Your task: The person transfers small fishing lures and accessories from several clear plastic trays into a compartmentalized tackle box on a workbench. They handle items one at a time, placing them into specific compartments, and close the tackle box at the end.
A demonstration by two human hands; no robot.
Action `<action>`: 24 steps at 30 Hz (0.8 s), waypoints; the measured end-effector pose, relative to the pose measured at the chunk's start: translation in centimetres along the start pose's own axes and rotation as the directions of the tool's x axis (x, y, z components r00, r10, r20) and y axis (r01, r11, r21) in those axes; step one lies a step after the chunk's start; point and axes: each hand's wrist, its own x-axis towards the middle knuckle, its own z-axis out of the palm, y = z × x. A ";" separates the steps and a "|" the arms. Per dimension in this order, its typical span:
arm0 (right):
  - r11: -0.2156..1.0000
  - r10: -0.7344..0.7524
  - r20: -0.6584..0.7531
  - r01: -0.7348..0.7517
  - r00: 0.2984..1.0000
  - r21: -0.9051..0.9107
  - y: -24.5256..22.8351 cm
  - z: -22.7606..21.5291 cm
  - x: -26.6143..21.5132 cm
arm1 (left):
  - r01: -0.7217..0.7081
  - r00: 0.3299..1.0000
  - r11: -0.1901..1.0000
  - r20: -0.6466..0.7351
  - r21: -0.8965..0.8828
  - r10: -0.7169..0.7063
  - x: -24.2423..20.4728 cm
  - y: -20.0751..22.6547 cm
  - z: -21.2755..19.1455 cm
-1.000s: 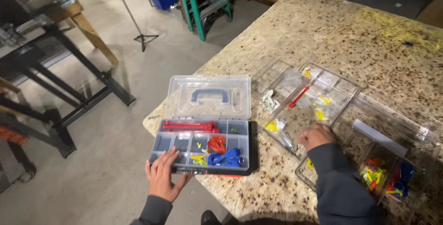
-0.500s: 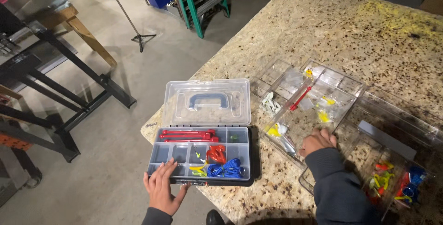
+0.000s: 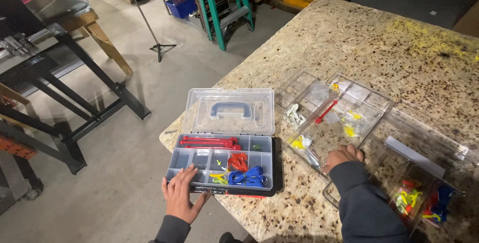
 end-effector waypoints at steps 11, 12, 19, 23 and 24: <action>0.993 0.114 -0.082 -0.114 0.990 0.004 1.0 -0.5 -0.7 | -0.092 0.996 0.994 0.003 -0.052 0.092 1.2 1.6 -0.2; 0.990 0.136 -0.072 -0.138 0.988 -0.017 0.9 -0.1 -0.3 | -0.090 0.996 0.994 0.008 -0.058 0.091 0.6 1.7 -0.3; 0.996 -0.041 -0.233 0.059 0.972 0.073 2.4 0.6 3.7 | -0.094 0.996 0.991 -0.018 -0.096 0.093 0.6 1.9 -1.1; 0.961 0.173 -0.515 -0.029 0.839 0.275 -1.2 -4.2 -4.3 | -0.109 0.994 0.989 0.011 -0.100 0.110 1.7 1.6 -2.0; 0.941 0.150 -0.619 0.080 0.771 0.328 -2.5 -5.5 -6.1 | -0.123 0.992 0.989 0.008 -0.079 0.124 2.0 1.3 -2.2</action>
